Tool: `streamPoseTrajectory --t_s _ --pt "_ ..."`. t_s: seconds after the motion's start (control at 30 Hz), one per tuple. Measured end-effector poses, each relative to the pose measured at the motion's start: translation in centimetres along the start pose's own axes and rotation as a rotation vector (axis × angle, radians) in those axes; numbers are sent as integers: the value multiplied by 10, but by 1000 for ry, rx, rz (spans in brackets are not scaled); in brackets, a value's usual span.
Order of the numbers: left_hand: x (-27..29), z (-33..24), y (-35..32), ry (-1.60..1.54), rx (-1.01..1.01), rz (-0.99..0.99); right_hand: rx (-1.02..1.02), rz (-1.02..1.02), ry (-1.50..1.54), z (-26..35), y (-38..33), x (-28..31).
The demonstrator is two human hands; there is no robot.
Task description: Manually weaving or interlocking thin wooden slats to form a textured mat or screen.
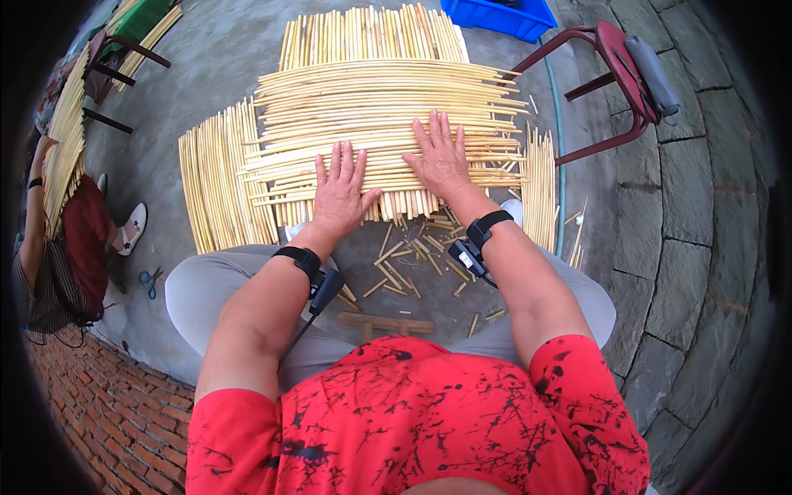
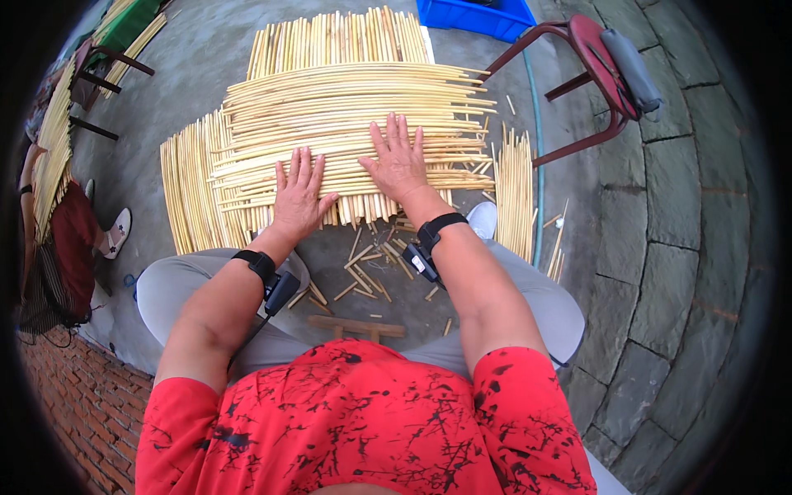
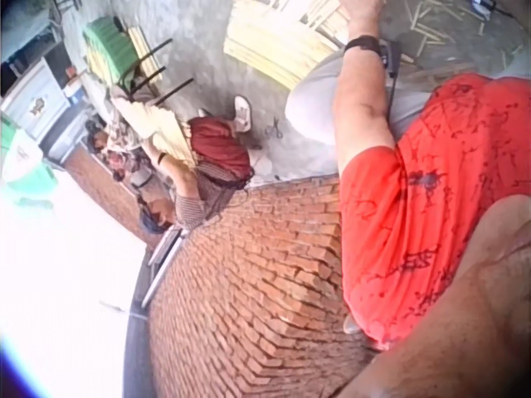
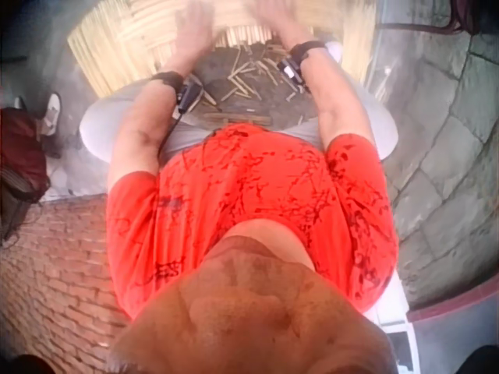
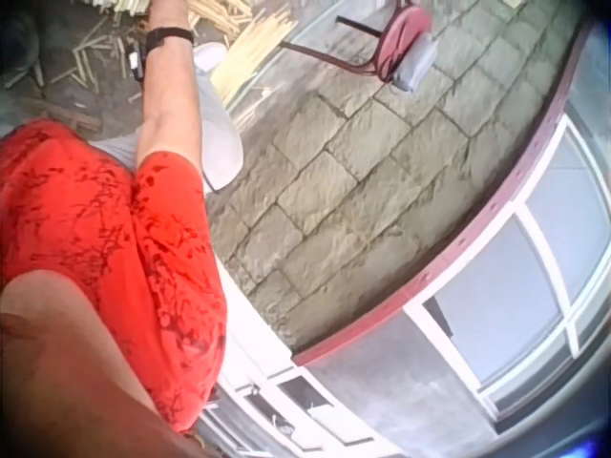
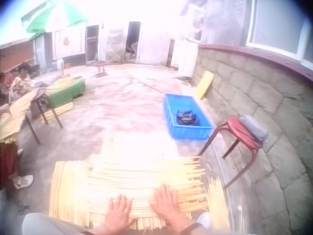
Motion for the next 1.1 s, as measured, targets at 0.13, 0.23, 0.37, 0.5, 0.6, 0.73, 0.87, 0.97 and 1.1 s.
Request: streamPoseTrajectory --t_s 0.13,0.23,0.37,0.5,0.6,0.73,0.87,0.97,1.1 --pt "-3 -4 -3 -23 -2 22 -13 22 3 1 2 -12" --pt "0 -3 -5 -17 -5 34 -4 22 -9 5 1 -12" --pt "1 -2 -3 -32 2 30 -16 61 -28 5 4 -11" --pt "2 0 -1 -43 16 47 -32 119 -36 5 11 -11" --pt "1 2 1 -37 30 78 -37 132 -36 5 12 -10" --pt "4 7 -2 -44 36 73 -35 129 -37 11 14 -10" --pt "6 9 -2 -38 41 56 -54 110 -34 10 17 -10" --pt "7 10 2 -37 43 43 -49 72 -20 8 18 -6" --pt "9 -2 14 -68 16 12 -90 91 -53 -8 17 3"
Point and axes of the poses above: each hand's wrist, its own y-axis towards the middle knuckle, its own x-axis out of the back of the hand, z = x × y, the point moved 9 cm from there along y, towards the middle knuckle, and after that the axes turned 3 degrees about z, right-handed, at the moved point
